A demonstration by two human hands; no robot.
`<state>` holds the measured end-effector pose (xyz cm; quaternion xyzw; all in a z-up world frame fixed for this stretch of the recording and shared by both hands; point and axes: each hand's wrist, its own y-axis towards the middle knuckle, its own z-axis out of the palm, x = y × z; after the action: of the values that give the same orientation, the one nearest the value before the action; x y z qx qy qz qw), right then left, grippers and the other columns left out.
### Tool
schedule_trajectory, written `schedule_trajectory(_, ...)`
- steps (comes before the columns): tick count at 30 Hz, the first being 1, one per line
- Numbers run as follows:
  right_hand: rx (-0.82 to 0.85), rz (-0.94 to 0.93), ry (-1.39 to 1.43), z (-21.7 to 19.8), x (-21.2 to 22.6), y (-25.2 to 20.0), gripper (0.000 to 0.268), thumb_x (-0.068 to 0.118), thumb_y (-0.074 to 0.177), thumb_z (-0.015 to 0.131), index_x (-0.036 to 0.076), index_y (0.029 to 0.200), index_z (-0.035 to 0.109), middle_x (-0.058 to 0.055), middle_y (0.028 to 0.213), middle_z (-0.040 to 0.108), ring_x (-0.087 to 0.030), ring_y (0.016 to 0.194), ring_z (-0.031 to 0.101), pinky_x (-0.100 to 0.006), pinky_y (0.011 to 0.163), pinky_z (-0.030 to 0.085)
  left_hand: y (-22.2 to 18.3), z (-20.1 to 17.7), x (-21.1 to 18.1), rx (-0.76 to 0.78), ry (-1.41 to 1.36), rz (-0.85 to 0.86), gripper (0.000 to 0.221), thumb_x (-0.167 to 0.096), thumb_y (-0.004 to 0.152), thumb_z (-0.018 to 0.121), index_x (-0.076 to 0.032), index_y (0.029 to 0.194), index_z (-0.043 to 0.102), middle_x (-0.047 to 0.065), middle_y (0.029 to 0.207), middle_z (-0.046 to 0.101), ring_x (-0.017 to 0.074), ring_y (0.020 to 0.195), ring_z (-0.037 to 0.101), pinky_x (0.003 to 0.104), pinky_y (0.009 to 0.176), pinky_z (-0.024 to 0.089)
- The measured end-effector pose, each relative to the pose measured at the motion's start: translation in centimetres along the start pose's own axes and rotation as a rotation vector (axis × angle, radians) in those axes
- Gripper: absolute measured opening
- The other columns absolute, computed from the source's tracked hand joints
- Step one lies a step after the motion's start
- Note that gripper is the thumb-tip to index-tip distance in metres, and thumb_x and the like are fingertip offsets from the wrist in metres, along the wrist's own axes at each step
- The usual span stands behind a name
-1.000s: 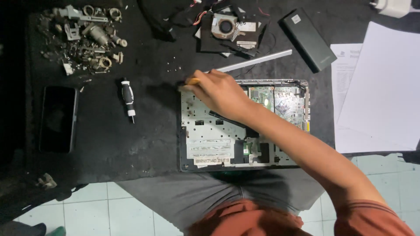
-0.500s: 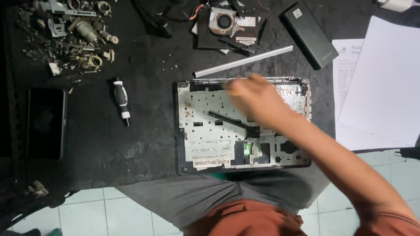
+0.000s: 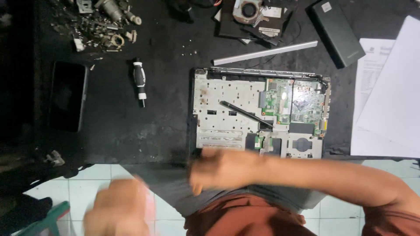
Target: Disassembling and cleaning the internal components of a laptop using a brush and screwdriver.
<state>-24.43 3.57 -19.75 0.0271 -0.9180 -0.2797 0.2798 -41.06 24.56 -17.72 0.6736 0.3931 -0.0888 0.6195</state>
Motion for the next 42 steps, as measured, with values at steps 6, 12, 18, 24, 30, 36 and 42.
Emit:
schedule_trajectory(6,0.036,0.314,-0.299,-1.9,-2.7,-0.3,0.011,0.007,0.102,0.056,0.017,0.098,0.054,-0.007,0.091,0.063,-0.023,0.072,0.057,-0.037,0.071,0.046,10.5,2.4,2.4,0.276,0.187,-0.502,0.010,0.000,0.103,0.053,0.002,0.097,0.061,0.017,0.100,0.063,0.0301,0.097,0.064,0.037,0.088,0.051)
schedule_trajectory(12,0.013,0.206,0.109,-1.1,2.9,-2.6,0.014,0.001,0.101,0.057,0.011,0.095,0.049,-0.008,0.093,0.063,-0.024,0.077,0.063,-0.036,0.069,0.048,10.3,5.7,6.9,0.606,0.125,-0.540,0.024,-0.016,0.108,0.050,-0.005,0.126,0.062,0.014,0.145,0.052,0.0329,0.140,0.048,0.044,0.118,0.040)
schedule_trajectory(18,0.020,0.227,-0.149,0.4,5.1,-5.0,0.019,0.006,0.102,0.059,0.018,0.093,0.047,-0.009,0.095,0.067,-0.025,0.087,0.065,-0.038,0.075,0.051,9.0,10.5,11.3,0.755,0.177,-0.218,0.041,-0.009,0.108,0.062,-0.007,0.149,0.054,0.012,0.165,0.035,0.0402,0.157,0.031,0.053,0.131,0.033)
schedule_trajectory(24,-0.069,0.365,-0.245,-1.4,3.2,-8.0,0.015,0.005,0.097,0.060,0.016,0.095,0.049,-0.004,0.089,0.060,-0.017,0.069,0.053,-0.033,0.064,0.043,8.5,13.3,12.8,0.839,0.168,-0.105,0.026,-0.008,0.098,0.074,-0.007,0.124,0.070,0.010,0.159,0.043,0.0358,0.152,0.031,0.055,0.117,0.048)
schedule_trajectory(30,0.046,0.265,-0.115,-1.0,7.0,-7.6,0.022,0.027,0.110,0.033,0.013,0.096,0.043,-0.012,0.117,0.066,-0.019,0.061,0.047,-0.034,0.058,0.043,9.7,13.2,11.9,0.758,0.074,-0.164,0.013,0.002,0.096,0.072,-0.004,0.102,0.062,0.014,0.142,0.057,0.0347,0.139,0.046,0.048,0.114,0.047)
schedule_trajectory(36,-0.088,0.439,-0.436,-1.0,6.0,-12.2,0.028,0.037,0.106,0.044,0.018,0.087,0.054,-0.002,0.085,0.059,-0.022,0.059,0.057,-0.034,0.050,0.045,8.0,12.9,13.0,0.681,0.174,-0.184,0.009,-0.018,0.100,0.071,-0.014,0.107,0.067,0.000,0.109,0.065,0.0269,0.114,0.060,0.039,0.098,0.053)
schedule_trajectory(42,-0.048,0.488,-0.250,-2.7,9.4,-12.4,0.046,0.042,0.112,0.025,0.019,0.094,0.060,-0.002,0.085,0.061,-0.024,0.057,0.060,-0.039,0.053,0.051,8.2,11.9,11.6,0.625,0.129,-0.388,0.007,-0.016,0.103,0.067,-0.011,0.107,0.069,0.004,0.093,0.072,0.0277,0.099,0.066,0.040,0.091,0.055)
